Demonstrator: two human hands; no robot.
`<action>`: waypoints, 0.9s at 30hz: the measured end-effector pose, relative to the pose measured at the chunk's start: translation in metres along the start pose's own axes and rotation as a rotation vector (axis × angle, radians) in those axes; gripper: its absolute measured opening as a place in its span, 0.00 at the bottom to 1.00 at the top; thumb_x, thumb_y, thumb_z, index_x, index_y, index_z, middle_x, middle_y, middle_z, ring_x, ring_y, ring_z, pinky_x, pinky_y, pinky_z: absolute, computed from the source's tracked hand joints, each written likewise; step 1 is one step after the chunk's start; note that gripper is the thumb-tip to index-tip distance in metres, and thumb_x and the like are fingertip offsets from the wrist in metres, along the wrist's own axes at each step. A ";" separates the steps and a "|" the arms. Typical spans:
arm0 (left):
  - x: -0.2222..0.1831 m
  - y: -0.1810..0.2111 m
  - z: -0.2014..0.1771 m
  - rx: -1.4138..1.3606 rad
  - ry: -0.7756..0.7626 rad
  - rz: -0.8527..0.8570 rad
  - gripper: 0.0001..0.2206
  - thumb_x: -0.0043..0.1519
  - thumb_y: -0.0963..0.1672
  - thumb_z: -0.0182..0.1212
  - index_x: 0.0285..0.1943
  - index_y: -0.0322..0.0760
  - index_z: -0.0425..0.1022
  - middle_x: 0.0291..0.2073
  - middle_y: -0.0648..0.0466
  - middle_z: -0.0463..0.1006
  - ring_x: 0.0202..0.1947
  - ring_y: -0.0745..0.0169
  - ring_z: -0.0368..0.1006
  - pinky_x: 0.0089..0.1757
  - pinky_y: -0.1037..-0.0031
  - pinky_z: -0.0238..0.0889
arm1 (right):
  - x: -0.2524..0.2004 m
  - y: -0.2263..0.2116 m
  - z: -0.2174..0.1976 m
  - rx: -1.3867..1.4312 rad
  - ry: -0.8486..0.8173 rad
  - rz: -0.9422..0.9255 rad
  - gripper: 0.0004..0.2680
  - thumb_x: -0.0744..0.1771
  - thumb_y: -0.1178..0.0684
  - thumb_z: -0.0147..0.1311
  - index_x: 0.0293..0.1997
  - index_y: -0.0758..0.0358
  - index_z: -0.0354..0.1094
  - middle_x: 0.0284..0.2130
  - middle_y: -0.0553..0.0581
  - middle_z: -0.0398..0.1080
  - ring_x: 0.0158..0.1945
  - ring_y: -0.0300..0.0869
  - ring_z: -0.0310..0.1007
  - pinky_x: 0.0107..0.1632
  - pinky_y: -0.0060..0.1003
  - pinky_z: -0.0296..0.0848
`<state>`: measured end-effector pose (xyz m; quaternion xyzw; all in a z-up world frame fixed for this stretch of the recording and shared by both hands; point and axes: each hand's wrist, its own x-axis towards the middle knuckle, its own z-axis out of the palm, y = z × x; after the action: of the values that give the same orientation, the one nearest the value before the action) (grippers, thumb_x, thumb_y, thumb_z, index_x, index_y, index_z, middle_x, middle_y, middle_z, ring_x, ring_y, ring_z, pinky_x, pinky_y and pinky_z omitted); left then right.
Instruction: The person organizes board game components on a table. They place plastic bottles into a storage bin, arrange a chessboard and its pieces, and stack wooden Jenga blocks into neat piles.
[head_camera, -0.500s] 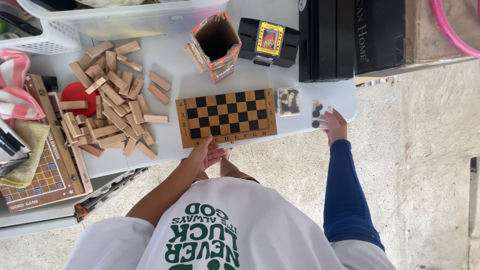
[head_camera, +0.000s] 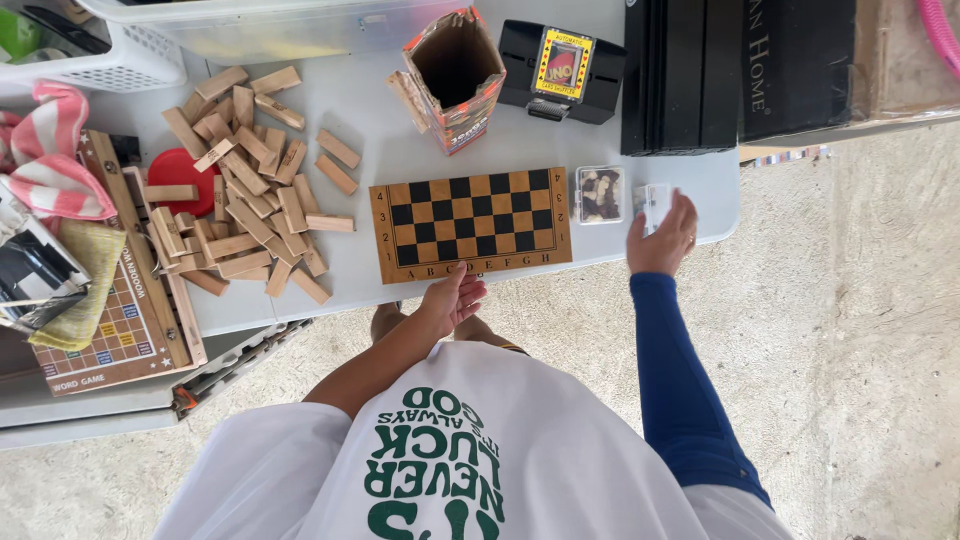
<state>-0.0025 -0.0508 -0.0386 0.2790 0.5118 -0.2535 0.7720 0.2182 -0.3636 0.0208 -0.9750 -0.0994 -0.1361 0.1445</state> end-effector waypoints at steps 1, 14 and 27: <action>-0.001 0.000 -0.003 0.010 0.006 0.000 0.24 0.64 0.58 0.56 0.55 0.38 0.72 0.47 0.53 0.81 0.49 0.63 0.78 0.46 0.68 0.71 | -0.008 -0.009 -0.006 -0.019 0.046 -0.101 0.17 0.65 0.55 0.61 0.60 0.68 0.66 0.53 0.70 0.74 0.58 0.58 0.74 0.57 0.54 0.69; 0.012 -0.017 0.017 0.269 0.122 0.128 0.10 0.62 0.48 0.63 0.48 0.44 0.78 0.38 0.58 0.82 0.40 0.65 0.79 0.43 0.72 0.71 | -0.102 -0.105 0.024 0.563 -0.648 0.323 0.10 0.67 0.47 0.58 0.36 0.66 0.77 0.30 0.58 0.79 0.29 0.41 0.79 0.36 0.35 0.77; -0.081 0.085 0.010 2.080 0.268 1.104 0.46 0.49 0.55 0.76 0.75 0.43 0.54 0.67 0.40 0.56 0.68 0.37 0.55 0.58 0.38 0.56 | -0.003 -0.078 -0.010 0.089 -0.426 0.290 0.42 0.60 0.35 0.72 0.72 0.68 0.43 0.65 0.78 0.47 0.67 0.69 0.52 0.61 0.69 0.58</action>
<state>0.0333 0.0115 0.0547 0.9801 -0.0531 -0.1492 0.1193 0.1945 -0.2938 0.0493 -0.9784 0.0074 0.0991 0.1811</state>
